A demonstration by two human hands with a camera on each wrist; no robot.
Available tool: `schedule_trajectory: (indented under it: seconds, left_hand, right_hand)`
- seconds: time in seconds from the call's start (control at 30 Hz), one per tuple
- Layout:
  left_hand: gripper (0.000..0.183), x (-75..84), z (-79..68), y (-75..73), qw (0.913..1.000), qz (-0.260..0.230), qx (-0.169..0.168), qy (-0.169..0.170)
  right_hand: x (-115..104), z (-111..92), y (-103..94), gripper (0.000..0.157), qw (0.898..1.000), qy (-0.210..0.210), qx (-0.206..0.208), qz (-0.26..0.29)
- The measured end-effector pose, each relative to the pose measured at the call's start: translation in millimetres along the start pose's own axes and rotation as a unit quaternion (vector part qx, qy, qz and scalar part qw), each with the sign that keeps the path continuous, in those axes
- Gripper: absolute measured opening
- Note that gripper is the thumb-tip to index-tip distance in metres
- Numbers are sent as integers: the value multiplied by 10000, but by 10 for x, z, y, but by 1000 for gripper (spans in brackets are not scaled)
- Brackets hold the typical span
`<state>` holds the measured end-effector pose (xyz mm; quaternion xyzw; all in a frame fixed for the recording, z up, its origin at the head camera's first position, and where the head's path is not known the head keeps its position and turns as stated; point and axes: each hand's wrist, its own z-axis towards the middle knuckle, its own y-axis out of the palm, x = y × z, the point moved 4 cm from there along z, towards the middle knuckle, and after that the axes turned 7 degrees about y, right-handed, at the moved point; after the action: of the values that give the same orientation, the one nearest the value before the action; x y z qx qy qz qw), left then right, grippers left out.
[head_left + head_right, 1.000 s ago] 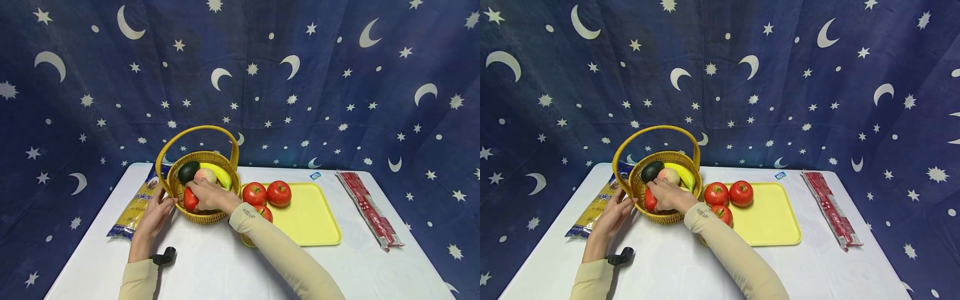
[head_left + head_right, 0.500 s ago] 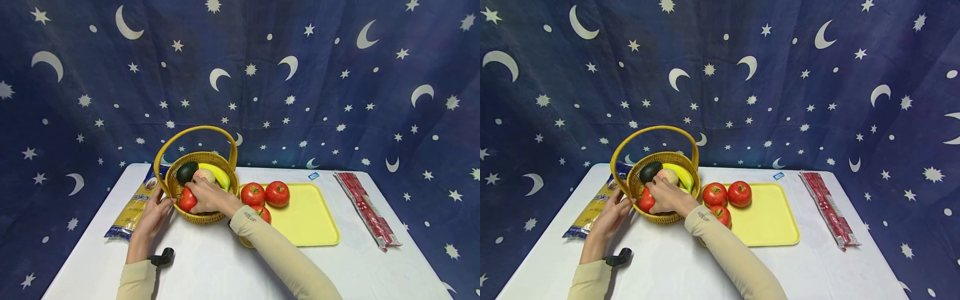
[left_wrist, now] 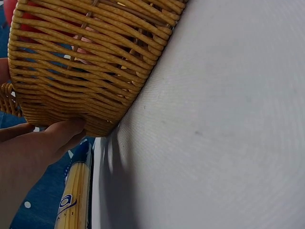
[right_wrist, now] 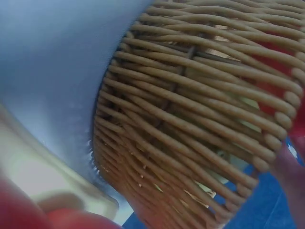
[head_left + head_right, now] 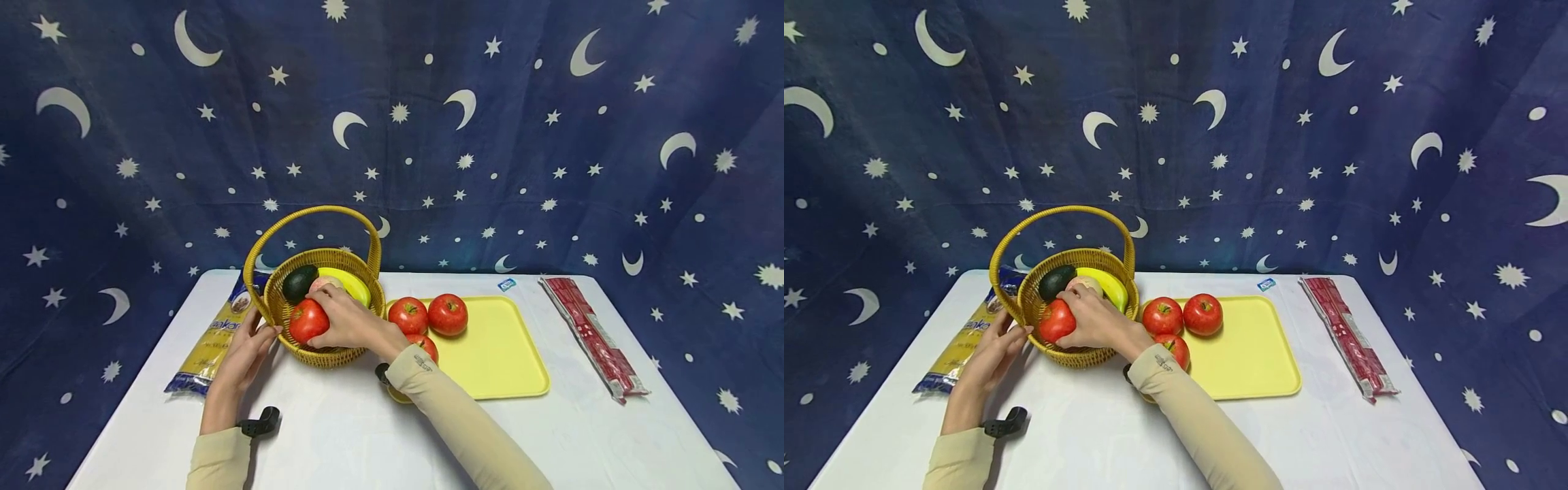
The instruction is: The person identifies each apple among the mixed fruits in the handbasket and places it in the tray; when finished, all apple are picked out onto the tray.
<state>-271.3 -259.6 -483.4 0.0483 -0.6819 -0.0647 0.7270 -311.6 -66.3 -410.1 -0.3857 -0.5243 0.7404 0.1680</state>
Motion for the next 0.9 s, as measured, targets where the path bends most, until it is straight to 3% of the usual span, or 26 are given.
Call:
schedule_trajectory:
  seconds: [0.17, 0.4, 0.9]
  left_hand:
    - [83, -2, 9, -10, 9999, -95, -10, 39]
    - [83, 7, 8, 3, 10000, -41, 5, 16]
    - [84, -7, 2, 5, 9999, 103, 31, -60]
  right_hand:
    - [24, -73, -85, 75, 9975, 71, 192, 681]
    - [120, -247, -197, 73, 9849, 74, 713, 1578]
    - [231, -721, -410, 73, 9678, 252, 1225, 2184]
